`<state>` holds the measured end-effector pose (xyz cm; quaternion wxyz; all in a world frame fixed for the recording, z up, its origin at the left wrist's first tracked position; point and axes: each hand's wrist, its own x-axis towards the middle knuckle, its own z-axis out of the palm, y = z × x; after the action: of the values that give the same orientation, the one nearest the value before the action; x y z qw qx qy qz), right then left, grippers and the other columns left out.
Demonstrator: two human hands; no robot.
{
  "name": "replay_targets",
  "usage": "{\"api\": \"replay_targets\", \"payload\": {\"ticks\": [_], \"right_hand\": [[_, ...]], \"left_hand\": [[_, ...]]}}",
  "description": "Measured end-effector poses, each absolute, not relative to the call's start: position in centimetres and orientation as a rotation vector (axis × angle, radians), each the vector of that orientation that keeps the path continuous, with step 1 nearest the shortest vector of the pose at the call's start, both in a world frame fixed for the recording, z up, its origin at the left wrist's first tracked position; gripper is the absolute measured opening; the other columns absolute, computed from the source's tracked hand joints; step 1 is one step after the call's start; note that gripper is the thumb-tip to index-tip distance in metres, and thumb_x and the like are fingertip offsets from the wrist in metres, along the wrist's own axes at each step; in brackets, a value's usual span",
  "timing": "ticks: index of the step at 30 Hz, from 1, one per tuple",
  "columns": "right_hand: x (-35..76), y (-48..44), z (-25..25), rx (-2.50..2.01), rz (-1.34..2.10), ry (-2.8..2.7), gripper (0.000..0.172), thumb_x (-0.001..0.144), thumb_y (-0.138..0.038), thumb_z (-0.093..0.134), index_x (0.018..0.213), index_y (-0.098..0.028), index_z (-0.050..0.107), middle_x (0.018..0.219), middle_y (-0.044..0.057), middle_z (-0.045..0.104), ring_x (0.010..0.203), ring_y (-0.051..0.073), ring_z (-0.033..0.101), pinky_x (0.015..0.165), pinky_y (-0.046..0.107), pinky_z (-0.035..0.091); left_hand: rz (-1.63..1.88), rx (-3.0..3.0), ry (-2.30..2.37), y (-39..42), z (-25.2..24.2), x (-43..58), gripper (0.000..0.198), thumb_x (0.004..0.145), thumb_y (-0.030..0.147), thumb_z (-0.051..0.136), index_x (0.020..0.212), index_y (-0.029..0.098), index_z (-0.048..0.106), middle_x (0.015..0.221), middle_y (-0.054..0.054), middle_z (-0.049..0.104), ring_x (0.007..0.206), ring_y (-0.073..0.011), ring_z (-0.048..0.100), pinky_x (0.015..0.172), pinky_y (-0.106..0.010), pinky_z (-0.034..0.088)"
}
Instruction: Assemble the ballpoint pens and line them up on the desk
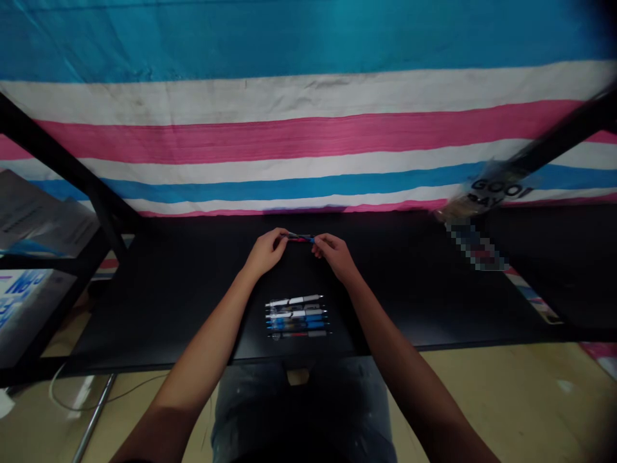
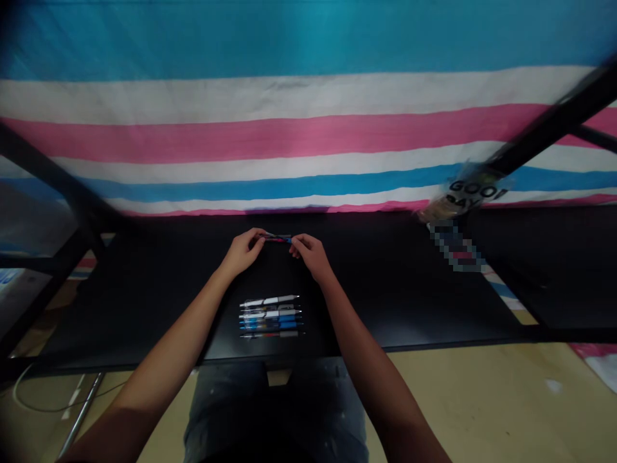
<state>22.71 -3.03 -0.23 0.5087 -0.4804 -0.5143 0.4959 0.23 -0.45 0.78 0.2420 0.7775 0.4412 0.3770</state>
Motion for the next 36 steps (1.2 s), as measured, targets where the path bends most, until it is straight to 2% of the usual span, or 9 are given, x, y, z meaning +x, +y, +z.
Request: {"api": "replay_targets", "payload": {"ticks": [10, 19, 24, 31, 36], "right_hand": [[22.76, -2.98, -0.35, -1.154, 1.203, -1.225, 0.029, 0.083, -0.048, 0.072, 0.081, -0.019, 0.067, 0.070, 0.001, 0.064, 0.062, 0.013, 0.055, 0.060, 0.028, 0.042], [22.92, -2.75, -0.88, -1.175, 1.222, -1.202, 0.032, 0.079, -0.049, 0.075, 0.089, -0.019, 0.067, 0.073, 0.000, 0.065, 0.063, 0.013, 0.056, 0.060, 0.028, 0.043], [23.02, -2.76, -1.00, -1.159, 1.210, -1.215, 0.033, 0.077, -0.045, 0.076, 0.096, -0.020, 0.065, 0.078, 0.000, 0.067, 0.064, 0.013, 0.058, 0.063, 0.029, 0.045], [23.07, -2.81, -0.88, -1.154, 1.229, -1.238, 0.030, 0.077, -0.041, 0.076, 0.095, -0.019, 0.066, 0.080, 0.001, 0.068, 0.065, 0.013, 0.058, 0.064, 0.029, 0.044], [23.19, -2.93, -0.79, -1.182, 1.181, -1.251, 0.028, 0.080, -0.045, 0.074, 0.092, -0.020, 0.069, 0.063, -0.004, 0.053, 0.057, 0.012, 0.048, 0.057, 0.027, 0.037]], "left_hand": [[1.013, 2.099, 1.255, -0.75, 1.26, 0.24, 0.021, 0.097, 0.025, 0.056, 0.115, 0.021, 0.067, 0.086, -0.002, 0.071, 0.070, -0.0158, 0.062, 0.066, -0.027, 0.045], [1.049, 2.118, 1.253, -0.61, 0.98, 0.21, 0.019, 0.097, 0.027, 0.057, 0.112, 0.020, 0.067, 0.089, -0.003, 0.071, 0.077, -0.0179, 0.066, 0.069, -0.028, 0.047], [1.057, 2.123, 1.241, -0.65, 1.07, 0.31, 0.019, 0.098, 0.026, 0.056, 0.113, 0.020, 0.067, 0.094, -0.005, 0.072, 0.084, -0.0191, 0.068, 0.076, -0.030, 0.051], [1.042, 2.138, 1.215, -0.60, 0.96, 0.29, 0.019, 0.098, 0.026, 0.057, 0.112, 0.019, 0.068, 0.098, -0.006, 0.074, 0.086, -0.0191, 0.069, 0.076, -0.030, 0.051], [1.049, 2.164, 1.186, -0.60, 0.85, 0.31, 0.020, 0.098, 0.028, 0.057, 0.111, 0.020, 0.070, 0.100, -0.006, 0.075, 0.090, -0.0200, 0.070, 0.079, -0.032, 0.053]]}}
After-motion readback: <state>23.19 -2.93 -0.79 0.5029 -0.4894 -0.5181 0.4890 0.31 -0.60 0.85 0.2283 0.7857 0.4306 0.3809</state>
